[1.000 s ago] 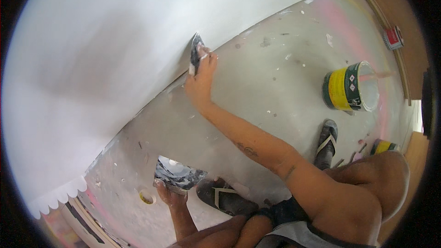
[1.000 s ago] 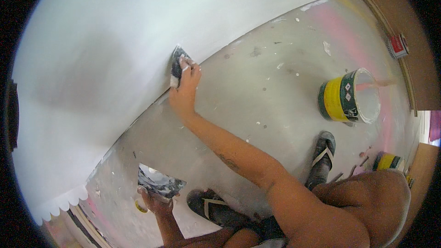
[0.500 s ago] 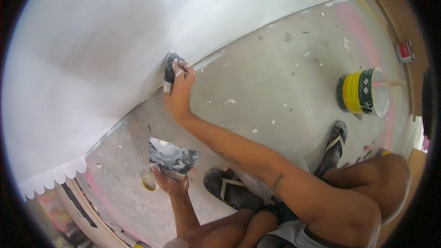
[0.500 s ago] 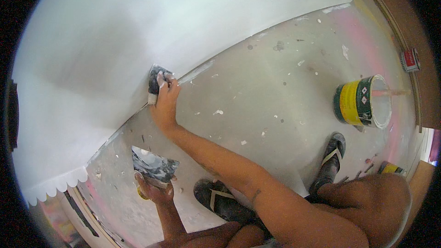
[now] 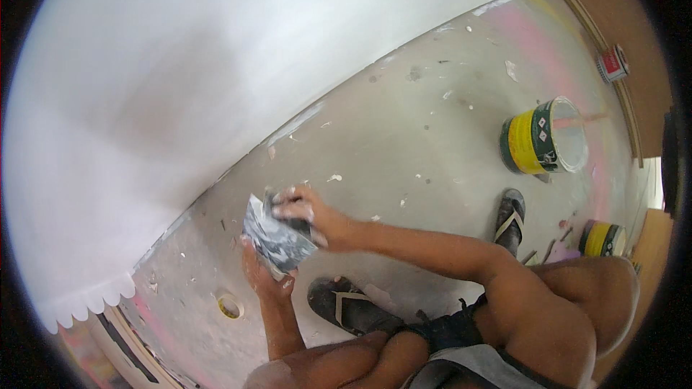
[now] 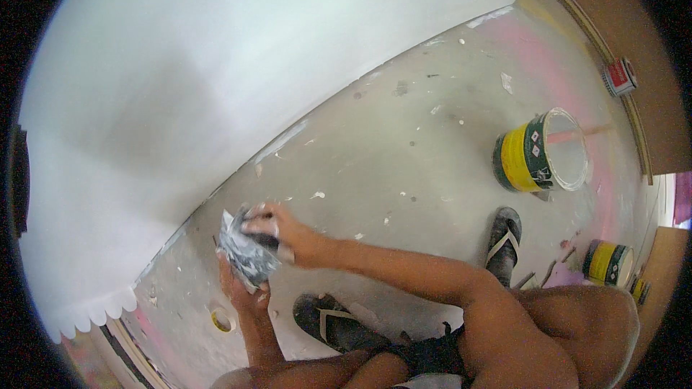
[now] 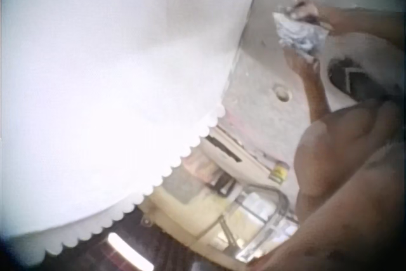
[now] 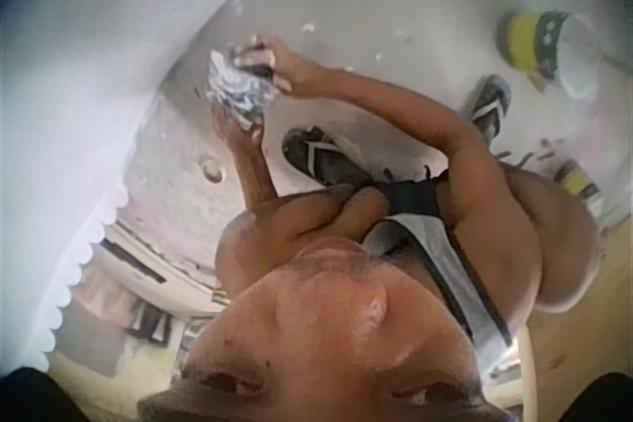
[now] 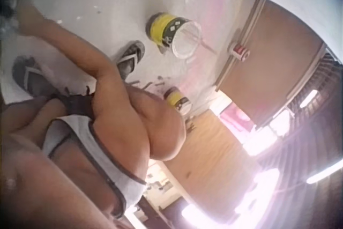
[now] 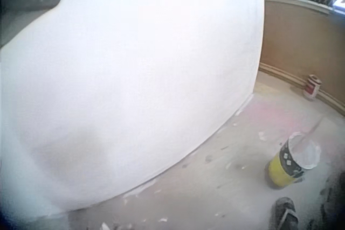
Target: Applying and smoothing white wall filler or putty onto a surface using hand spatulas.
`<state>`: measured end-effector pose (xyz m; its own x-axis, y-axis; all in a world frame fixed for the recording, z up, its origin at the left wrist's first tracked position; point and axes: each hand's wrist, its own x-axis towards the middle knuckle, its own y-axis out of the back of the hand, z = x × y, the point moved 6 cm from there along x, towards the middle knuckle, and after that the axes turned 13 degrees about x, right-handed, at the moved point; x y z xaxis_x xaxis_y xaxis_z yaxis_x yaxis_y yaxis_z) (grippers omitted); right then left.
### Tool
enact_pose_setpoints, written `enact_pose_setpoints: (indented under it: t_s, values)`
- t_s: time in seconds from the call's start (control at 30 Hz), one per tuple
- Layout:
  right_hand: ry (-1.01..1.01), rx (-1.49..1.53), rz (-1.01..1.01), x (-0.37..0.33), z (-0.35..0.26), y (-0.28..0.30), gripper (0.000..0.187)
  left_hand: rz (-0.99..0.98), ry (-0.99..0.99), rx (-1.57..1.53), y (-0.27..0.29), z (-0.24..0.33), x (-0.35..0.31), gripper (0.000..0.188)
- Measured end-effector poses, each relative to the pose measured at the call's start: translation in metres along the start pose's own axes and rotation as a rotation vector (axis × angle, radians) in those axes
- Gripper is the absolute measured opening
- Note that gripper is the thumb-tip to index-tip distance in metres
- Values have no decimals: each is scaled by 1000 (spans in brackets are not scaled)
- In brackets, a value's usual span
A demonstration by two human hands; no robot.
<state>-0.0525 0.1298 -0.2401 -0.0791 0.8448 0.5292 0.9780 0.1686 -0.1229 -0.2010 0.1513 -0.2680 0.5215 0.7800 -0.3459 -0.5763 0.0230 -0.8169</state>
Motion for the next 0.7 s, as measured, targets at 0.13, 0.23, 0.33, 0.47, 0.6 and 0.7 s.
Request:
enact_pose_setpoints:
  t_s: [0.13,0.23,0.33,0.47,0.6,0.7]
  values:
    - [-194,-211,5,-15,30,40,52,431,-14,305,4,3,-10,61]
    - [-995,750,704,-38,13,57,36,240,-138,386,-12,7,-22,55]
    - [-916,1357,578,-25,-25,21,36,195,-211,251,-45,19,-23,55]
    - [-1029,1465,471,-15,-23,-18,29,398,-566,1261,-45,39,-50,60]
    - [-791,1021,927,-5,5,0,24,430,-540,1232,-44,33,-55,58]
    - [-594,798,957,5,-27,7,25,477,-456,761,0,30,-57,60]
